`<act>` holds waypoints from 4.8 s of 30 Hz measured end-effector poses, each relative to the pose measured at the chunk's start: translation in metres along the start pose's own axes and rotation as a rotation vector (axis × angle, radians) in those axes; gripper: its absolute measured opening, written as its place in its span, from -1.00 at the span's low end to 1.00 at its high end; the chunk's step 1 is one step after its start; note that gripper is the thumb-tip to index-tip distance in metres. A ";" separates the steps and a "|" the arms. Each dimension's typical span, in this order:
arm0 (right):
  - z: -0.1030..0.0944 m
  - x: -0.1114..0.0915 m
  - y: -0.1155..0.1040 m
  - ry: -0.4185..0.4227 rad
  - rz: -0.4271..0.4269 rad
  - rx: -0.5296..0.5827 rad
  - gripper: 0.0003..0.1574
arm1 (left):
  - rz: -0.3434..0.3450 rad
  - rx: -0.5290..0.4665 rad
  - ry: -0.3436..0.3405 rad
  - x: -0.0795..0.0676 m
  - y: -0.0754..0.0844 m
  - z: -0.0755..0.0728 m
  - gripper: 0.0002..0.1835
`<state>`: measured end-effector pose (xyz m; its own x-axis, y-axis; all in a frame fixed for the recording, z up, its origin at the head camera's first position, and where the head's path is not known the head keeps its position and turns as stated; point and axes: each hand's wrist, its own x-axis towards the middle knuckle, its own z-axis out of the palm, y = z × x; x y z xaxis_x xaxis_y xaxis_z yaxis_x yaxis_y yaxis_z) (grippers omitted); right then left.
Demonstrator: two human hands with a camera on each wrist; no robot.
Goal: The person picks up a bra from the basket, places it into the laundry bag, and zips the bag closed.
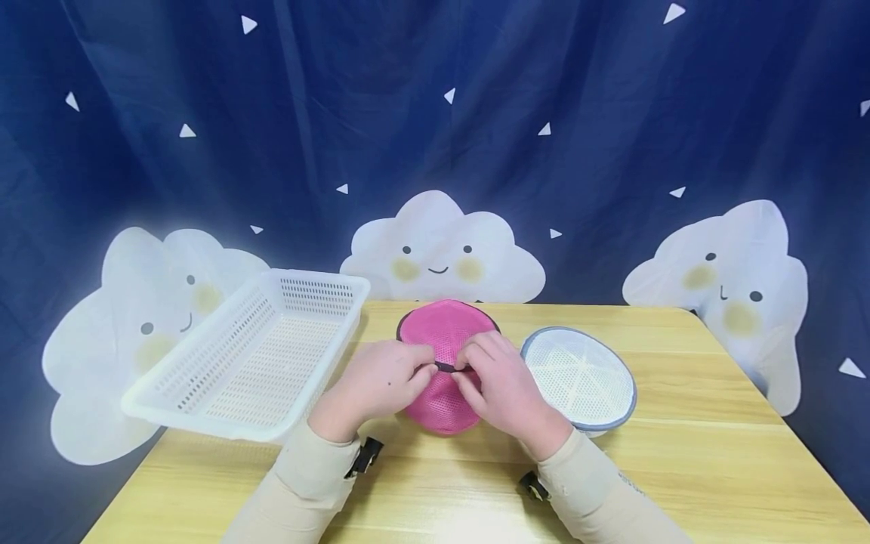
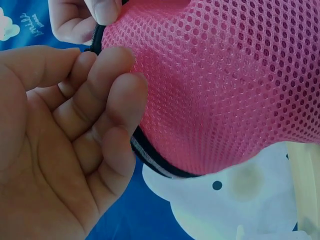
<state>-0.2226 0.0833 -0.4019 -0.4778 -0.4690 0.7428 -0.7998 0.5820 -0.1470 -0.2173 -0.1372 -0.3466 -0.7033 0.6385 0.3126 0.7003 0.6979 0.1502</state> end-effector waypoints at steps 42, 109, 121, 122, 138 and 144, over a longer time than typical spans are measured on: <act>0.002 -0.001 0.000 0.017 -0.006 0.000 -0.86 | 0.075 -0.029 0.043 -0.001 -0.004 0.003 -0.68; -0.006 0.001 0.005 0.004 -0.012 -0.003 -0.81 | 0.009 -0.079 0.041 -0.002 -0.011 -0.003 -0.70; -0.007 0.000 0.010 0.017 0.034 0.007 -0.84 | -0.039 -0.066 0.030 -0.002 -0.014 -0.006 -0.72; -0.007 0.000 0.010 0.018 0.036 0.008 -0.84 | -0.036 -0.070 0.030 -0.002 -0.013 -0.006 -0.72; -0.002 0.000 0.004 0.038 -0.015 0.000 -0.79 | 0.072 -0.071 0.048 0.000 -0.007 0.000 -0.68; -0.001 0.000 0.001 0.056 -0.055 -0.003 -0.77 | 0.091 -0.084 0.020 0.000 -0.006 0.002 -0.68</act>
<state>-0.2234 0.0840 -0.4013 -0.4117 -0.4624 0.7853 -0.8231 0.5585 -0.1027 -0.2222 -0.1406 -0.3493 -0.6343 0.6907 0.3471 0.7695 0.6072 0.1979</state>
